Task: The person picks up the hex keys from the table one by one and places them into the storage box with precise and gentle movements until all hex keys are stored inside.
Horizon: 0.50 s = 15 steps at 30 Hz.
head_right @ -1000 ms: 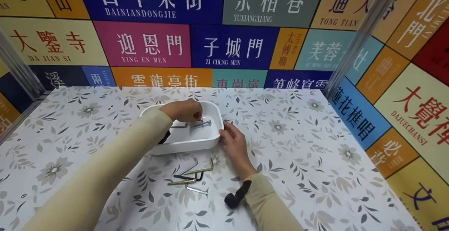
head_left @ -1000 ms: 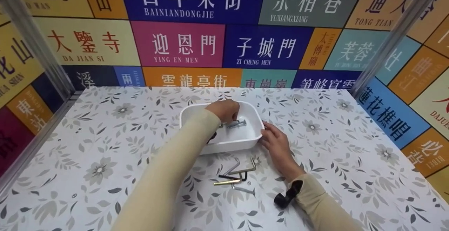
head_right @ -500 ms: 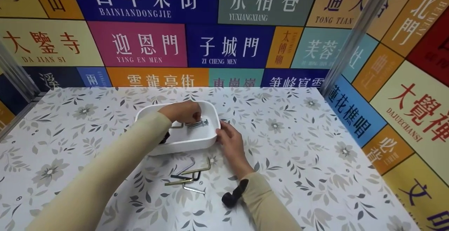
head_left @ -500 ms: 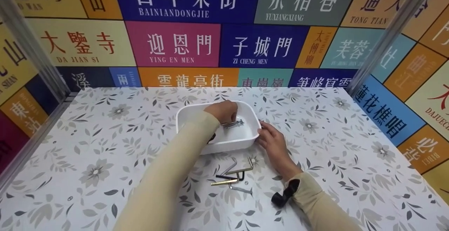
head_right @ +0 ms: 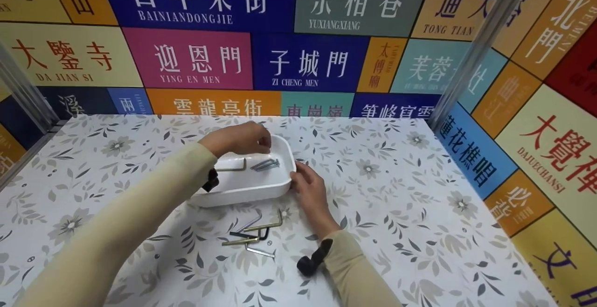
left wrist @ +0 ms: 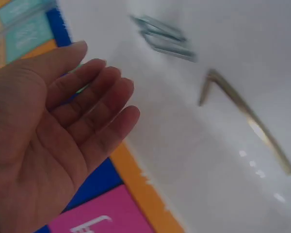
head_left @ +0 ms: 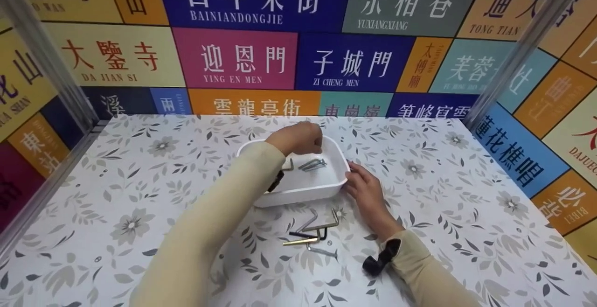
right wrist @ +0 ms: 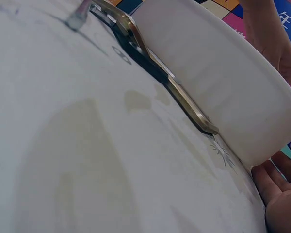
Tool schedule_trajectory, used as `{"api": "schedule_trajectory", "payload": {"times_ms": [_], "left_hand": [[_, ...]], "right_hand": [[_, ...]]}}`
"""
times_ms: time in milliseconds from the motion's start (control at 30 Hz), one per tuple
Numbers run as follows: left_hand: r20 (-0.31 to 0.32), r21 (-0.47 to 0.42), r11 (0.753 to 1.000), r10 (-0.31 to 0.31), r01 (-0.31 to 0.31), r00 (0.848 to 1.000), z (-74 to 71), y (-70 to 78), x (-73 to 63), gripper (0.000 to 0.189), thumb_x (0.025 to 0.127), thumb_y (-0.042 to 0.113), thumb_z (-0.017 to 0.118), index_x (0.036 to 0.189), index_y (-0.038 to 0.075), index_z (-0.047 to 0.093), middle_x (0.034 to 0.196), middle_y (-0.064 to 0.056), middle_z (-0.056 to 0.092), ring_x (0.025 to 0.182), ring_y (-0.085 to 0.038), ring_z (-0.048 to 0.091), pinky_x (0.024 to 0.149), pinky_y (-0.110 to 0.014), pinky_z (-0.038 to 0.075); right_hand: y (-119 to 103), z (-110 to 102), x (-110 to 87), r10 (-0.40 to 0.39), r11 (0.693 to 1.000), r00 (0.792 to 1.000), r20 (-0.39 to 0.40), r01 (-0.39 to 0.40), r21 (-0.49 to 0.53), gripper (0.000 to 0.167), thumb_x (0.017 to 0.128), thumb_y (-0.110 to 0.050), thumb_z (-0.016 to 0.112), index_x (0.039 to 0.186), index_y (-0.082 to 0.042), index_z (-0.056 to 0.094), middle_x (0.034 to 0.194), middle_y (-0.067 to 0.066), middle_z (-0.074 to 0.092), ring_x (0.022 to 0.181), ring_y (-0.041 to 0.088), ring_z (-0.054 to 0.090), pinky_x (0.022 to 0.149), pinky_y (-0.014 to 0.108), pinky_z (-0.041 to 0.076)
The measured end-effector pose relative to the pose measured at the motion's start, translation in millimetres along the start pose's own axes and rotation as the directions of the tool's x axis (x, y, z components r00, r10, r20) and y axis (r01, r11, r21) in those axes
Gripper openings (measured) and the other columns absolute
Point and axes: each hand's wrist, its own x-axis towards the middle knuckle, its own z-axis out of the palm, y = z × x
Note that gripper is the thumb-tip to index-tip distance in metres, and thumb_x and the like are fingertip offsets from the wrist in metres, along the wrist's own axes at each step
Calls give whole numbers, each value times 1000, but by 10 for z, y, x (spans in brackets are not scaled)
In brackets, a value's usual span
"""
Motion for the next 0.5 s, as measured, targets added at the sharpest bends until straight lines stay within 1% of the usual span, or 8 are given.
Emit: {"api": "schedule_trajectory", "payload": {"times_ms": [67,133,200,233,333,367,433,500], "left_hand": [[-38,44,998,48,-46,998,-68,62,-117,19,97,20,64,104,5,74,94,-8,71,80,-18,53,79,-35,52],[-73,70,994,92,-87,993,-114,125,-250,17,96,18,64,97,5,74,83,-6,68,74,-17,51,71,-33,47],[-118,79,989,133,-124,984,-132,175,-386,14,95,15,65,91,4,73,76,-4,63,70,-16,49,66,-32,43],[-144,77,987,151,-141,978,-126,191,-452,13,94,14,65,90,4,73,75,-4,61,69,-16,48,66,-31,42],[-228,49,981,193,-186,954,-58,221,-653,11,94,12,66,91,3,73,77,-7,65,71,-18,53,67,-32,47],[-261,36,980,199,-196,945,-18,226,-716,11,93,10,66,93,3,74,81,-7,69,74,-18,58,70,-33,51],[-319,6,976,209,-219,924,82,232,-830,11,93,9,66,96,3,75,87,-9,73,79,-21,62,76,-36,55],[-361,-31,971,211,-238,908,193,241,-927,11,92,6,66,96,2,75,90,-11,74,82,-22,66,77,-38,56]], "right_hand": [[-6,5,-3,2,1000,1000,4,-2,4,45,101,-12,50,145,-3,51,150,15,51,130,31,58,97,24,55],[-12,4,-2,-2,1000,1000,5,2,10,45,101,-12,50,145,-3,51,150,15,51,131,30,58,97,23,55],[-18,-3,0,-7,1000,1000,7,7,6,45,101,-13,49,145,-3,51,149,15,52,132,30,57,97,22,55],[-21,-4,0,-9,1000,1000,10,9,6,45,102,-13,49,145,-3,51,150,15,51,133,30,56,98,22,54],[-24,-3,-2,-8,1000,1000,15,8,-7,45,102,-14,49,146,-4,49,150,15,51,135,30,55,100,23,54],[-24,-2,-3,-5,1000,1000,16,6,-13,46,102,-14,49,147,-4,49,151,15,51,135,31,55,100,23,54],[-19,1,-5,-2,1000,1000,15,2,-18,46,102,-14,49,147,-4,49,151,16,50,136,31,54,101,24,53],[-12,4,-9,0,1000,1000,15,1,-26,46,102,-15,49,147,-4,50,151,16,51,135,32,55,100,24,54]]}}
